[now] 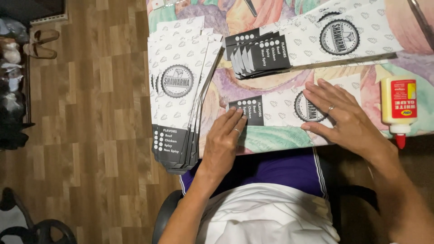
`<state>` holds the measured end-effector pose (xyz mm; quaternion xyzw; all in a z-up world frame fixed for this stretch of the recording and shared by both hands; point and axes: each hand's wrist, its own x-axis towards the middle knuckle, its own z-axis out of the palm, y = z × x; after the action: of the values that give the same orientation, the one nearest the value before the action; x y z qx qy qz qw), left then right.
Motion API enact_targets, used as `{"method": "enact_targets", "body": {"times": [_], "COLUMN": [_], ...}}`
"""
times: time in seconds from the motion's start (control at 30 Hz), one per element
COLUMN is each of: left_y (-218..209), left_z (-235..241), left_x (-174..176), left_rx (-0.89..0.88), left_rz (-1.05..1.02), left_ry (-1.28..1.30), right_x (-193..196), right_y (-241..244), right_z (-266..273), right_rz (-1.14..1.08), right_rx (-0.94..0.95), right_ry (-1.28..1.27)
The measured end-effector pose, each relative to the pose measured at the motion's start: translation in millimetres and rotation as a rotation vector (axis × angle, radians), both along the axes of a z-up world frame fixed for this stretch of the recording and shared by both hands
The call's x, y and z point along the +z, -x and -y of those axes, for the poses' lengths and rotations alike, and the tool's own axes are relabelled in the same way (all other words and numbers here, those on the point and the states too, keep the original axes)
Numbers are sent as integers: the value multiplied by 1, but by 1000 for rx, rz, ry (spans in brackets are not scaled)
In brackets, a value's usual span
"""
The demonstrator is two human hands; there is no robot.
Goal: Applying glue to the edges of paper bags and folding them to complete the assembly.
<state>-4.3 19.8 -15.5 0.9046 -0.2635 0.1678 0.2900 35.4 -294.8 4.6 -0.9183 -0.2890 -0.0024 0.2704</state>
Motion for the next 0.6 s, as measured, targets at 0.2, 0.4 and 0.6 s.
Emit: {"method": "enact_targets", "body": {"times": [0.2, 0.4, 0.6], "left_y": [-10, -25, -22], "left_z": [7, 61, 60], "left_x": [17, 18, 8], "left_rx": [54, 54, 155], "left_rz": [3, 14, -155], "left_ry": [104, -111, -250], "right_x": [4, -4, -10], "right_y": [-1, 1, 8], "right_z": [0, 0, -1], "right_rz": [-47, 50, 233], "right_rx": [-42, -5, -124], "right_ry": [-33, 15, 148]}}
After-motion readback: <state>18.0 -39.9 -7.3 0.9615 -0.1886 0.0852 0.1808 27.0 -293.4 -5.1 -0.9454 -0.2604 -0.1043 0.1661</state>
